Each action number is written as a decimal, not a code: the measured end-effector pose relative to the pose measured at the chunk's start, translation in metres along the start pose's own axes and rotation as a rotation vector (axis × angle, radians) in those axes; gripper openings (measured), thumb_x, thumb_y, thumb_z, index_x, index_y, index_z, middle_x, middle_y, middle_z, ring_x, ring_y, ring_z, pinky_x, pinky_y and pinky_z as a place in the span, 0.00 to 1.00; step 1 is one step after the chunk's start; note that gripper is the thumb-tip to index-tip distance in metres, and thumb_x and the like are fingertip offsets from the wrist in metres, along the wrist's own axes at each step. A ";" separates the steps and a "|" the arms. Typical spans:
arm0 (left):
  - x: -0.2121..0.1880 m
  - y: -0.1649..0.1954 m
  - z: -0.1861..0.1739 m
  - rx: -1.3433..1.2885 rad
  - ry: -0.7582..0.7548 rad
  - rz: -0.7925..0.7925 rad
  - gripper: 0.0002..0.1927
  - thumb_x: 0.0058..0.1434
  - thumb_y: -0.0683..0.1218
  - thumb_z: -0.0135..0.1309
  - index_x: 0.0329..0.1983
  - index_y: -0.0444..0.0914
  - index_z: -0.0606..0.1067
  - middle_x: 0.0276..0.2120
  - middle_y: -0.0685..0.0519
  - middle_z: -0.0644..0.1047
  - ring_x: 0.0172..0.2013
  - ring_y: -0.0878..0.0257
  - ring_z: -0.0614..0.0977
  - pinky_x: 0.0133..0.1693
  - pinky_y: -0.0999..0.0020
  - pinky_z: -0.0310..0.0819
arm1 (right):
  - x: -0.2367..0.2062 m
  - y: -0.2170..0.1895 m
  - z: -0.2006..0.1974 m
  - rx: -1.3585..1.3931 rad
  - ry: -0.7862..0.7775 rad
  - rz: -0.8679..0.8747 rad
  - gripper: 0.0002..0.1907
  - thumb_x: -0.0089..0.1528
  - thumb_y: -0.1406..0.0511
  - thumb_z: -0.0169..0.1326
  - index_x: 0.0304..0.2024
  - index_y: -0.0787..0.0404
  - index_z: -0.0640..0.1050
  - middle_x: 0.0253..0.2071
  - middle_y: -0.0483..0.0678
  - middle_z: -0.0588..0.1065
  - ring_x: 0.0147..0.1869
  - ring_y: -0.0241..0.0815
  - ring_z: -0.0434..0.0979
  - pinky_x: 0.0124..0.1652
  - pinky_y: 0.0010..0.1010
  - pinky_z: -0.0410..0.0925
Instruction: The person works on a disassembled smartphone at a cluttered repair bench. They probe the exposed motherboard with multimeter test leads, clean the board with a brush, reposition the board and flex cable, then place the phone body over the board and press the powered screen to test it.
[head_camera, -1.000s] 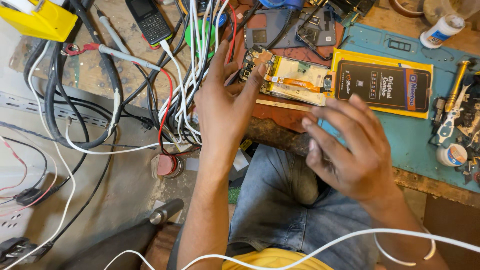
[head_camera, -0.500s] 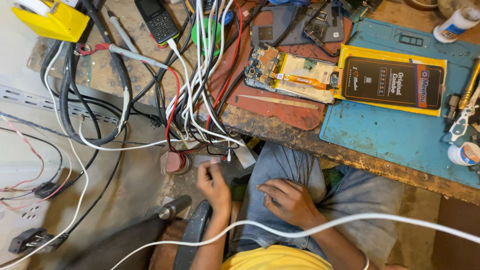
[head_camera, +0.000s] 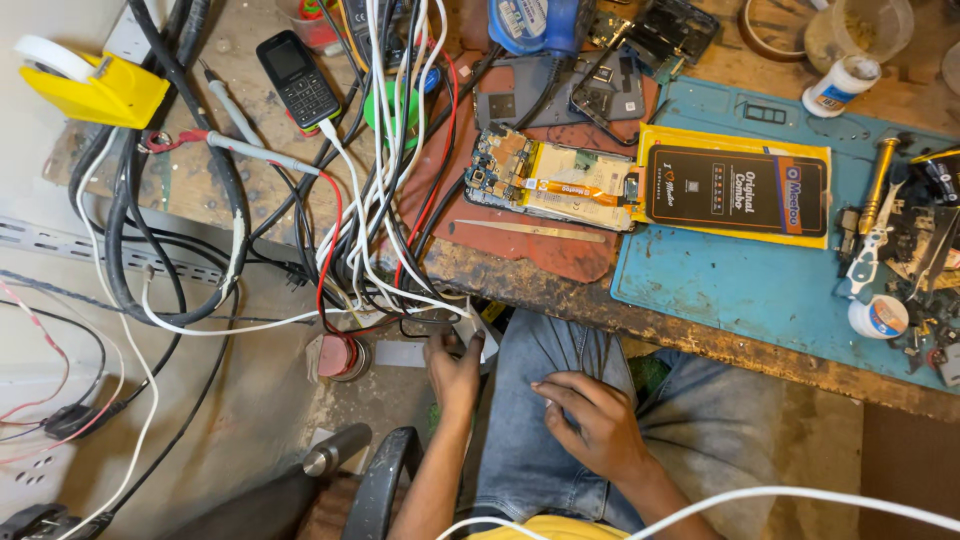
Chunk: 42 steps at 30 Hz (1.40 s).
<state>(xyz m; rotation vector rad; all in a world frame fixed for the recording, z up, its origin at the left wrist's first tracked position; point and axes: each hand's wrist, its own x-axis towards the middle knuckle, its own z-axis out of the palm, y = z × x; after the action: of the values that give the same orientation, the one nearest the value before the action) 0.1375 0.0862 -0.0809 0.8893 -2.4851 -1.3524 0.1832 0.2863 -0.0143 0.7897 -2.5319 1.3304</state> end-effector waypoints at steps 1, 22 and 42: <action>0.003 0.002 0.001 0.050 0.101 0.095 0.31 0.48 0.50 0.71 0.50 0.28 0.75 0.40 0.37 0.77 0.41 0.43 0.78 0.44 0.52 0.71 | -0.001 0.000 0.001 -0.001 -0.003 -0.001 0.12 0.56 0.72 0.60 0.44 0.64 0.82 0.42 0.50 0.79 0.40 0.46 0.83 0.39 0.32 0.75; -0.073 0.024 0.003 -1.201 -0.666 -0.385 0.18 0.68 0.49 0.53 0.41 0.28 0.80 0.26 0.49 0.80 0.25 0.63 0.79 0.31 0.70 0.73 | -0.017 -0.011 0.018 0.028 0.182 0.621 0.14 0.67 0.60 0.57 0.45 0.64 0.84 0.31 0.50 0.80 0.31 0.34 0.78 0.32 0.25 0.70; -0.095 0.080 -0.117 -0.030 -1.464 0.778 0.24 0.70 0.51 0.54 0.65 0.34 0.73 0.38 0.46 0.80 0.40 0.54 0.82 0.42 0.61 0.76 | 0.060 -0.038 -0.097 -0.154 0.576 0.555 0.14 0.71 0.66 0.59 0.57 0.67 0.81 0.40 0.52 0.80 0.38 0.41 0.76 0.41 0.30 0.69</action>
<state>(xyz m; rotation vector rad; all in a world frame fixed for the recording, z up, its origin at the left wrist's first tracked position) 0.2298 0.0913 0.0625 -1.5408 -2.8841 -1.9349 0.1440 0.3242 0.0930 -0.3256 -2.3854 1.2304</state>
